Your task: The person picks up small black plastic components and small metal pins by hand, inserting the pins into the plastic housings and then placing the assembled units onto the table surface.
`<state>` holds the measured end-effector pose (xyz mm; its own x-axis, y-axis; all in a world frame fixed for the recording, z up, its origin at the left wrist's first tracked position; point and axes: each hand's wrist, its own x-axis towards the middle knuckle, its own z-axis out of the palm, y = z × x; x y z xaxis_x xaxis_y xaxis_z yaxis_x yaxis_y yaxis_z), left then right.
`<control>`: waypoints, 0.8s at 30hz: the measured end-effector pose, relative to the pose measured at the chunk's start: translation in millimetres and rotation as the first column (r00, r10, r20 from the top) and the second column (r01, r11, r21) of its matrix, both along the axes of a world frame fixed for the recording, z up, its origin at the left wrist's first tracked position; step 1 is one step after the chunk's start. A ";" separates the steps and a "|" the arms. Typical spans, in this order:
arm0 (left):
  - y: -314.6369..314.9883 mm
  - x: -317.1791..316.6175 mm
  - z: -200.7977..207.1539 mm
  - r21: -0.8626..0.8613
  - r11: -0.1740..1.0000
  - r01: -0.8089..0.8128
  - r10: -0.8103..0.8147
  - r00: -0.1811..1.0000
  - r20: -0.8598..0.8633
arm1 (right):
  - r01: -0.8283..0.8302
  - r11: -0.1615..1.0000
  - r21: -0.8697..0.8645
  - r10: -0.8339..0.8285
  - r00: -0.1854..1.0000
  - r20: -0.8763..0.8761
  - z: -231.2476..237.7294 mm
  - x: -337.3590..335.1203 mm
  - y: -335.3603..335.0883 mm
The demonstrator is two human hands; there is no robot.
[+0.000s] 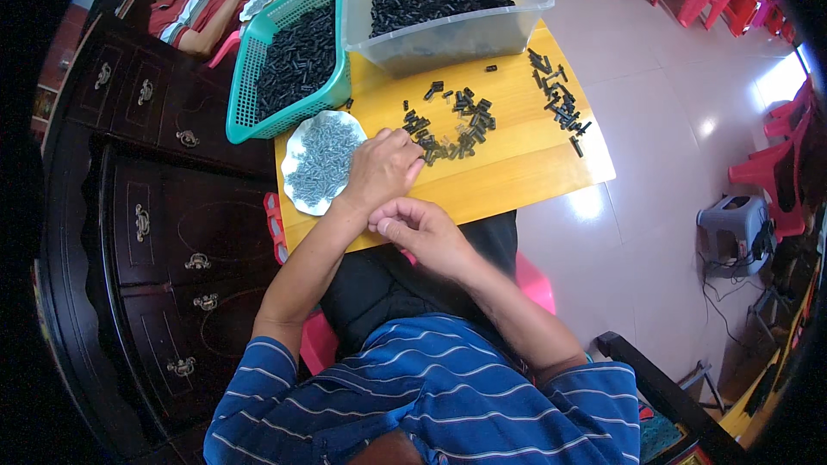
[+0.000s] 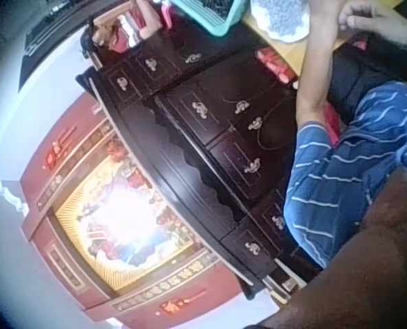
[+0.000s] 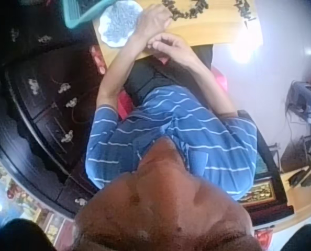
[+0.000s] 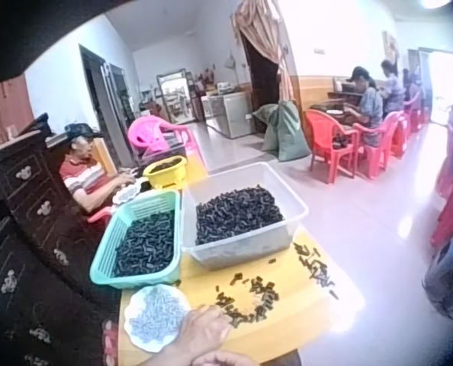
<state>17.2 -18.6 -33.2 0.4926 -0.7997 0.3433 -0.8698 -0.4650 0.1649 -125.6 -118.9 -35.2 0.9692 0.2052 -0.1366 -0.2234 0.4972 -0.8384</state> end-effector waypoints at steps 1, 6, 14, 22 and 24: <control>0.0 0.6 0.4 -0.001 1.000 -0.001 0.001 1.000 0.001 | 0.006 1.000 -0.005 -0.007 1.000 -0.007 -0.2 -0.1 -0.5; 7.5 0.0 15.2 -0.184 0.980 -0.080 0.041 0.977 -0.209 | 0.136 0.990 0.045 -0.135 0.990 -0.037 1.0 2.0 -3.3; 21.8 -20.5 65.7 -0.225 0.974 0.006 -0.102 0.903 -0.417 | 0.417 0.887 0.198 -0.371 0.899 -0.231 4.5 5.2 -12.3; 16.9 -29.2 82.0 -0.220 0.974 0.046 -0.152 0.855 -0.496 | 0.418 0.885 0.207 -0.378 0.902 -0.206 -3.5 7.3 -13.5; 16.5 -20.4 84.9 -0.232 0.972 0.021 -0.156 0.798 -0.582 | 0.435 0.864 0.256 -0.397 0.899 -0.186 -4.3 6.7 -15.0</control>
